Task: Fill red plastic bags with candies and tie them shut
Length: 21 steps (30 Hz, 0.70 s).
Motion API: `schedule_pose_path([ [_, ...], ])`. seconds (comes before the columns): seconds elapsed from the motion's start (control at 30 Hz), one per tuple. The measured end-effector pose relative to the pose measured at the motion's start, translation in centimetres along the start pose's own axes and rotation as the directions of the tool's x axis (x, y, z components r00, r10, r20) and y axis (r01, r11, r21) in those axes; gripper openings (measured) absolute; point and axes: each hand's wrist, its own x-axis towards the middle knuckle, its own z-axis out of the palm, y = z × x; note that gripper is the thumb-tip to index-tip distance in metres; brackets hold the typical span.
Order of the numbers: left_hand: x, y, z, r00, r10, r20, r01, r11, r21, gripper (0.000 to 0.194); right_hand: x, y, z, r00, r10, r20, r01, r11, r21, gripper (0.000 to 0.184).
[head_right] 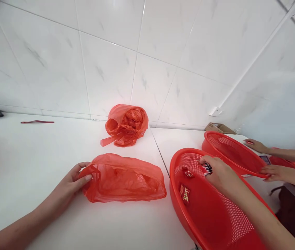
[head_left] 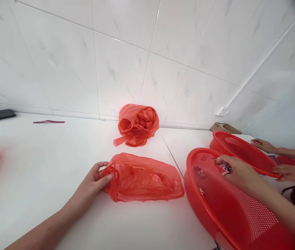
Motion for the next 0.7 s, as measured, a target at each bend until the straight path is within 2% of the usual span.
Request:
schedule_pose_path([
  [0.07, 0.1, -0.3, 0.0, 1.000, 0.025, 0.004, -0.025, 1.000, -0.017, 0.041, -0.9, -4.0, -0.8, 0.996, -0.088, 0.014, 0.088, 0.995, 0.051, 0.038],
  [0.13, 0.2, -0.6, -0.1, 0.999, 0.044, 0.023, -0.044, 0.999, -0.016, 0.038, -2.5, -8.7, -0.7, 0.960, -0.237, 0.148, 0.214, 0.964, 0.159, 0.045],
  [0.17, 0.3, -0.7, -0.1, 0.998, 0.050, 0.040, -0.049, 0.999, -0.009, 0.037, -3.4, -10.9, -0.3, 0.913, -0.336, 0.231, 0.291, 0.934, 0.208, 0.047],
  [0.23, 0.3, -0.9, -0.3, 0.996, 0.058, 0.071, -0.060, 0.998, 0.014, 0.036, -4.5, -14.8, 1.1, 0.784, -0.499, 0.370, 0.408, 0.863, 0.298, 0.045],
  [0.33, 0.4, -0.9, -0.6, 0.992, 0.060, 0.111, -0.066, 0.997, 0.044, 0.039, -4.1, -18.4, 4.3, 0.608, -0.612, 0.506, 0.513, 0.789, 0.337, 0.039],
  [0.4, 0.4, -0.8, -0.7, 0.988, 0.043, 0.150, -0.052, 0.997, 0.059, 0.044, -2.5, -19.6, 6.4, 0.560, -0.640, 0.525, 0.562, 0.760, 0.327, 0.036],
  [0.43, 0.5, -0.8, -0.8, 0.986, 0.034, 0.163, -0.045, 0.997, 0.066, 0.045, -1.5, -20.0, 7.2, 0.566, -0.648, 0.510, 0.577, 0.753, 0.315, 0.036],
  [0.5, 0.6, -0.8, -1.0, 0.985, 0.024, 0.168, -0.037, 0.996, 0.077, 0.048, 0.3, -20.5, 8.2, 0.611, -0.646, 0.458, 0.593, 0.756, 0.275, 0.044],
  [0.6, 0.7, -0.9, -1.2, 0.986, 0.022, 0.168, -0.038, 0.995, 0.088, 0.050, 1.9, -20.3, 7.2, 0.680, -0.610, 0.408, 0.575, 0.788, 0.220, 0.061],
  [0.63, 0.8, -1.0, -1.3, 0.986, 0.021, 0.166, -0.037, 0.995, 0.091, 0.050, 2.1, -20.0, 6.4, 0.694, -0.598, 0.401, 0.559, 0.798, 0.225, 0.059],
  [0.7, 0.9, -1.2, -1.4, 0.988, 0.020, 0.150, -0.035, 0.995, 0.095, 0.050, 2.1, -18.8, 4.1, 0.748, -0.542, 0.383, 0.483, 0.840, 0.246, 0.037],
])
